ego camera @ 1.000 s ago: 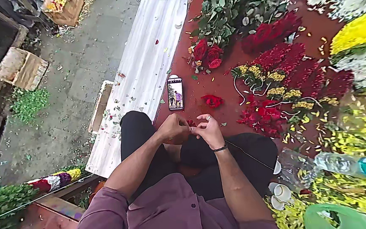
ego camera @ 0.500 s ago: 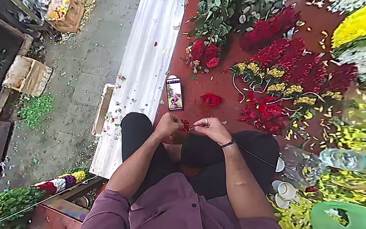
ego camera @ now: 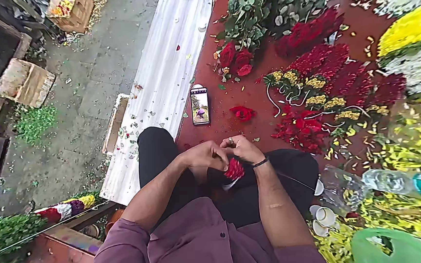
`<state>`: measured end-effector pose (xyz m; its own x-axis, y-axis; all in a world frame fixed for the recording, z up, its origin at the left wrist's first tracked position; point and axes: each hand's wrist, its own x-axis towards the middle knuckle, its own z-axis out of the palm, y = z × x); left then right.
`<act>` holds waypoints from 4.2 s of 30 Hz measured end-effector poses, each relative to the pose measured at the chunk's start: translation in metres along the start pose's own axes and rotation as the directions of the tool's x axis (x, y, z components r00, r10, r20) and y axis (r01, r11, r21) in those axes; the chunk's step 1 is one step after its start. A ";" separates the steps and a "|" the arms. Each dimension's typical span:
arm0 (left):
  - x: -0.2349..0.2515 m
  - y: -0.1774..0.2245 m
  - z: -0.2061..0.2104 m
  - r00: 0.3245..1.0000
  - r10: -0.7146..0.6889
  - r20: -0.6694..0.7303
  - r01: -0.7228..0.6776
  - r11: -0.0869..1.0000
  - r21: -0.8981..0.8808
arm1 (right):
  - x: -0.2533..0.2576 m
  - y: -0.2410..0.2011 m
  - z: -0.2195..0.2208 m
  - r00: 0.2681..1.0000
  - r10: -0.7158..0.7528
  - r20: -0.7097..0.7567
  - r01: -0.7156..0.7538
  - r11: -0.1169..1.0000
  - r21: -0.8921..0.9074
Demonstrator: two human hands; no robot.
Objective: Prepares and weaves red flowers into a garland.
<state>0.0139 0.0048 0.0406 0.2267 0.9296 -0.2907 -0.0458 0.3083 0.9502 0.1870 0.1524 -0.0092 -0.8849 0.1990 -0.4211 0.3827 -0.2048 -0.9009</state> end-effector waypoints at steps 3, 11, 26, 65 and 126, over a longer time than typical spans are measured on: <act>-0.001 -0.008 -0.001 0.840 -0.090 -0.535 -0.010 0.983 -0.181 | -0.002 0.001 0.009 0.998 0.053 -0.023 -0.048 0.984 0.169; 0.017 -0.047 -0.002 0.622 -0.361 -0.695 0.402 0.909 -0.113 | 0.008 -0.004 0.037 0.996 -0.083 0.043 0.085 0.995 -0.051; 0.009 -0.033 -0.015 0.782 -0.403 -0.475 0.528 0.834 0.162 | -0.010 -0.014 -0.032 0.903 0.183 -0.389 -0.247 0.961 -0.122; 0.010 -0.022 -0.018 0.772 -0.459 -0.441 0.572 0.803 0.166 | 0.007 -0.011 -0.032 0.816 0.006 -0.578 0.059 0.994 0.094; 0.001 -0.021 -0.019 0.794 -0.440 -0.418 0.573 0.773 0.274 | -0.015 -0.013 0.016 0.996 -0.082 -0.037 0.077 0.990 -0.120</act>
<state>-0.0029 0.0031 0.0180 -0.2066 0.6872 -0.6965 0.3610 0.7151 0.5986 0.1907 0.1365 0.0102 -0.9029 0.2506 -0.3492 0.3422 -0.0725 -0.9368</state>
